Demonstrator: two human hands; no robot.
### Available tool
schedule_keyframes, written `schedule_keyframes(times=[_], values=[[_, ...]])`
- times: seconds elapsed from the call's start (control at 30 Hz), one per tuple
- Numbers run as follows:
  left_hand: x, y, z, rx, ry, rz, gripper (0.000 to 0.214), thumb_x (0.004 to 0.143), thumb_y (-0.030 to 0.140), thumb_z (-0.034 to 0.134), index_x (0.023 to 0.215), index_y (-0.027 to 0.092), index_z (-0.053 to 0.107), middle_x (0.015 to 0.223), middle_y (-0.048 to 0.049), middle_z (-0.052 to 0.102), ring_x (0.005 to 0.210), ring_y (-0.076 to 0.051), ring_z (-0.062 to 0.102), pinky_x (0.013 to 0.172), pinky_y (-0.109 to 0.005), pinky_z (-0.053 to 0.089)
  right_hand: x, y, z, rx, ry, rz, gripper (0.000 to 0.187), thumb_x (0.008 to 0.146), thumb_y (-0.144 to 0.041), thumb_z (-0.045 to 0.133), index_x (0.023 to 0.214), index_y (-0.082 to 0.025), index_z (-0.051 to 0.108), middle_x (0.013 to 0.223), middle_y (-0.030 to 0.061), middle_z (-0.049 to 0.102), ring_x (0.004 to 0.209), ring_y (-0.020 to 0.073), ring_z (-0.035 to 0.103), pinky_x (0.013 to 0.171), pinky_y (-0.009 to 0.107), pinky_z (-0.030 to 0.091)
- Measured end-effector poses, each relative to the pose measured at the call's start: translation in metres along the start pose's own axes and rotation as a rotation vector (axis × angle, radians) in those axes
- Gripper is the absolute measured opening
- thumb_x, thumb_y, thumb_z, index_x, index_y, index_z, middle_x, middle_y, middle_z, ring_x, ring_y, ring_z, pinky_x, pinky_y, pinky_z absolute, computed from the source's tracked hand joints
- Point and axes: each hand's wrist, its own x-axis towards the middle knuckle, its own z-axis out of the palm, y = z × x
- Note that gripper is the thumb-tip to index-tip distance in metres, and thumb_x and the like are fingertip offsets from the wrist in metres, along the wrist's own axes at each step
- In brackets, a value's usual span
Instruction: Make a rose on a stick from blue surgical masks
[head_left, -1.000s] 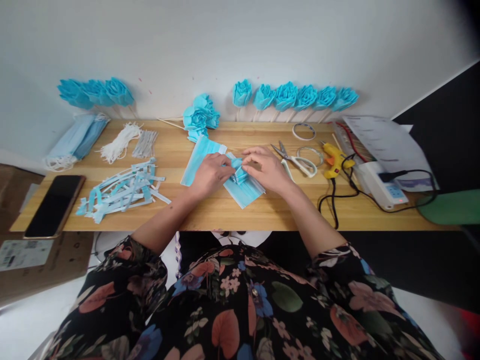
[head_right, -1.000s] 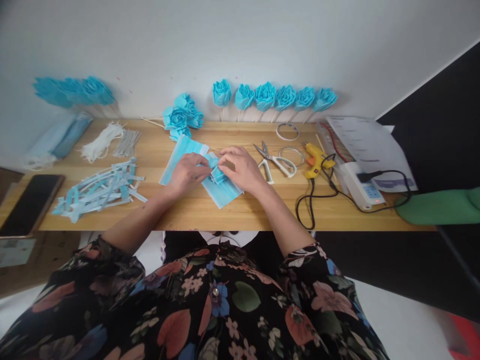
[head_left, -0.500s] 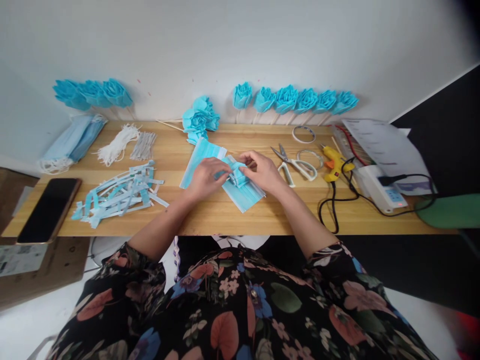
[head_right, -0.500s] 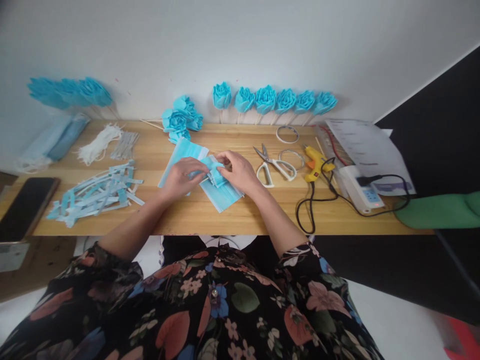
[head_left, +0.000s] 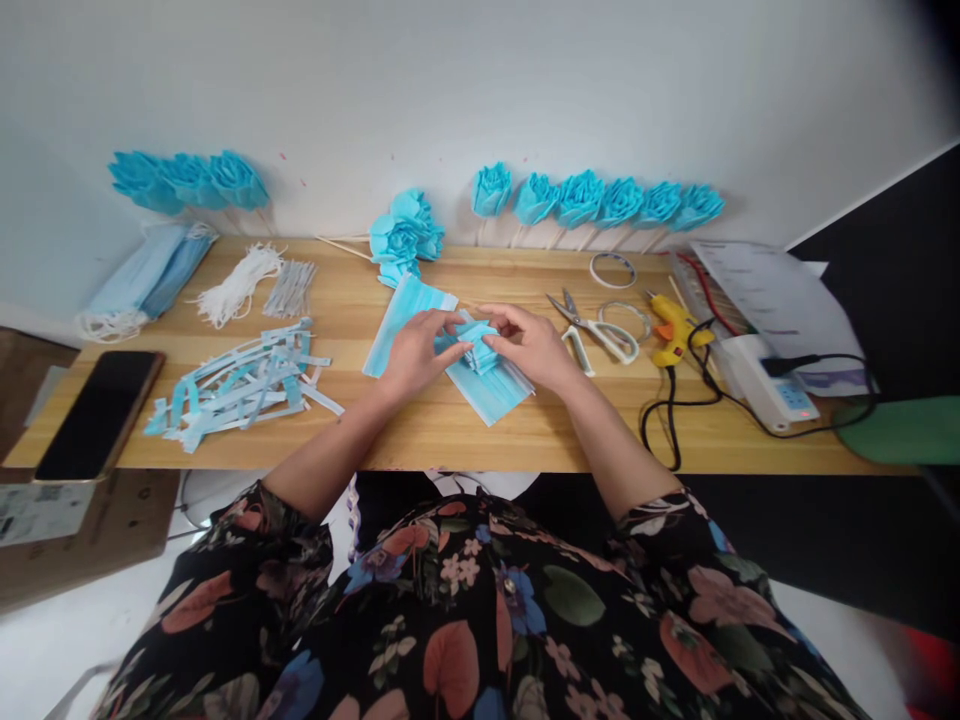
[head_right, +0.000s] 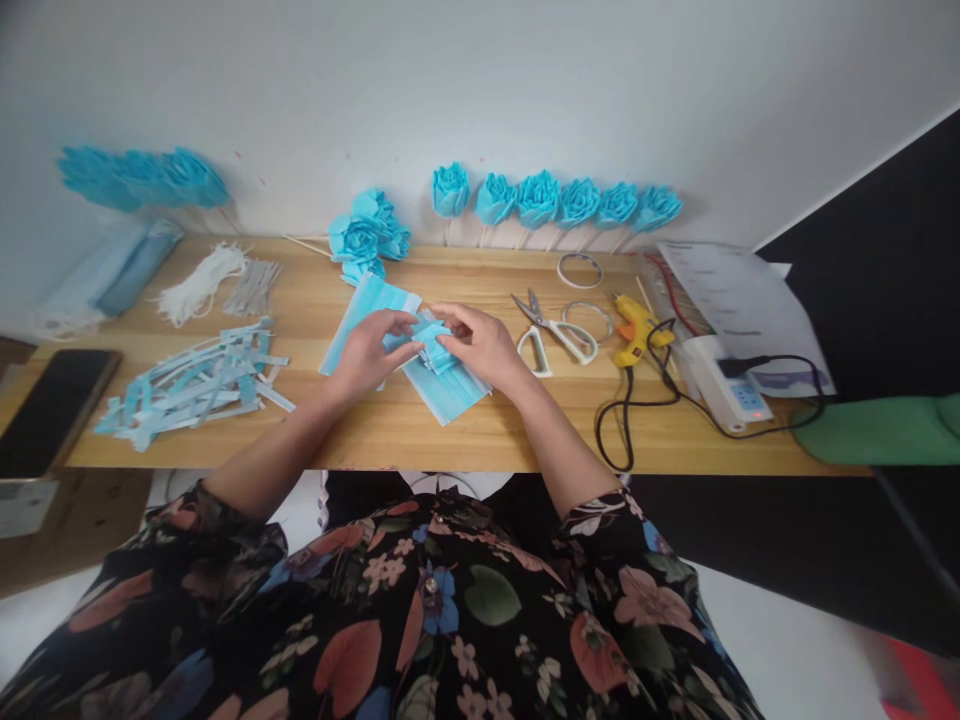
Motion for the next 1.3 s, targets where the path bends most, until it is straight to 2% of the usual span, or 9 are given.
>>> schedule_keyframes(times=[0.17, 0.3, 0.43, 0.53, 0.73, 0.93, 1.03, 1.17, 1.3], values=[[0.000, 0.005, -0.007, -0.138, 0.010, 0.000, 0.063, 0.088, 0.053, 0.073, 0.139, 0.019, 0.056, 0.127, -0.0152, 0.069, 0.110, -0.026, 0.067, 0.094, -0.042, 0.054, -0.007, -0.017, -0.004, -0.054, 0.117, -0.103, 0.041, 0.090, -0.027, 0.064, 0.131, -0.032, 0.067, 0.102, 0.0028, 0.073, 0.090, 0.0220, 0.066, 0.088, 0.041, 0.056], [0.001, 0.011, -0.011, -0.227, -0.060, -0.018, 0.083, 0.082, 0.057, 0.077, 0.150, 0.022, 0.046, 0.119, -0.0114, 0.072, 0.104, -0.025, 0.070, 0.092, -0.040, 0.056, -0.011, -0.034, -0.006, -0.164, 0.170, -0.219, 0.037, 0.096, -0.032, 0.060, 0.133, -0.035, 0.066, 0.102, 0.0038, 0.073, 0.096, 0.0252, 0.066, 0.092, 0.045, 0.055], [0.001, 0.015, -0.011, -0.403, -0.070, -0.113, 0.071, 0.085, 0.056, 0.074, 0.142, 0.019, 0.053, 0.103, -0.0080, 0.073, 0.088, -0.021, 0.070, 0.080, -0.036, 0.058, -0.012, -0.045, -0.006, -0.185, 0.178, -0.274, 0.035, 0.099, -0.037, 0.057, 0.133, -0.034, 0.066, 0.101, 0.0049, 0.073, 0.097, 0.0261, 0.067, 0.096, 0.048, 0.054], [0.002, 0.020, -0.014, -0.589, -0.059, -0.176, 0.060, 0.080, 0.056, 0.079, 0.124, 0.018, 0.060, 0.097, -0.0067, 0.073, 0.082, -0.019, 0.070, 0.075, -0.034, 0.058, -0.013, -0.046, -0.004, -0.141, 0.211, -0.245, 0.049, 0.095, -0.045, 0.064, 0.142, -0.034, 0.058, 0.117, 0.0075, 0.073, 0.113, 0.0300, 0.065, 0.105, 0.053, 0.051], [0.008, 0.037, -0.030, -0.805, 0.030, -0.145, 0.049, 0.078, 0.046, 0.086, 0.108, 0.019, 0.059, 0.085, -0.0009, 0.070, 0.068, -0.013, 0.069, 0.058, -0.023, 0.053, -0.010, -0.034, 0.008, 0.239, 0.275, -0.146, 0.106, 0.079, -0.071, 0.074, 0.164, -0.034, 0.023, 0.162, 0.0114, 0.044, 0.153, 0.0336, 0.038, 0.117, 0.057, 0.044], [0.008, 0.054, -0.039, -0.915, -0.087, -0.078, 0.049, 0.079, 0.045, 0.086, 0.112, 0.021, 0.058, 0.085, 0.0005, 0.069, 0.066, -0.013, 0.069, 0.055, -0.022, 0.054, 0.001, -0.047, 0.016, 0.658, -0.008, -0.075, 0.118, 0.065, -0.073, 0.083, 0.162, -0.037, 0.027, 0.166, 0.0103, 0.040, 0.140, 0.0325, 0.055, 0.102, 0.048, 0.059], [0.005, 0.060, -0.038, -0.930, -0.123, -0.074, 0.049, 0.079, 0.045, 0.086, 0.113, 0.021, 0.058, 0.082, 0.0017, 0.067, 0.063, -0.011, 0.067, 0.052, -0.021, 0.052, 0.002, -0.060, 0.016, 0.795, -0.057, -0.119, 0.109, 0.062, -0.065, 0.090, 0.155, -0.037, 0.041, 0.164, 0.0094, 0.045, 0.134, 0.0320, 0.060, 0.096, 0.046, 0.062], [0.002, 0.062, -0.032, -0.968, -0.089, -0.045, 0.047, 0.080, 0.047, 0.084, 0.111, 0.022, 0.058, 0.078, 0.0035, 0.064, 0.056, -0.009, 0.062, 0.045, -0.019, 0.046, -0.001, -0.072, 0.020, 0.860, 0.024, -0.101, 0.078, 0.069, -0.055, 0.089, 0.138, -0.032, 0.061, 0.149, 0.0084, 0.061, 0.129, 0.0303, 0.064, 0.090, 0.042, 0.064], [0.000, 0.064, -0.026, -0.960, -0.061, -0.052, 0.042, 0.084, 0.046, 0.081, 0.109, 0.022, 0.058, 0.071, 0.0044, 0.062, 0.055, -0.009, 0.061, 0.044, -0.018, 0.044, -0.007, -0.082, 0.022, 0.870, 0.054, -0.011, 0.061, 0.076, -0.052, 0.085, 0.130, -0.029, 0.066, 0.135, 0.0083, 0.069, 0.089, 0.0219, 0.074, 0.069, 0.037, 0.064]])
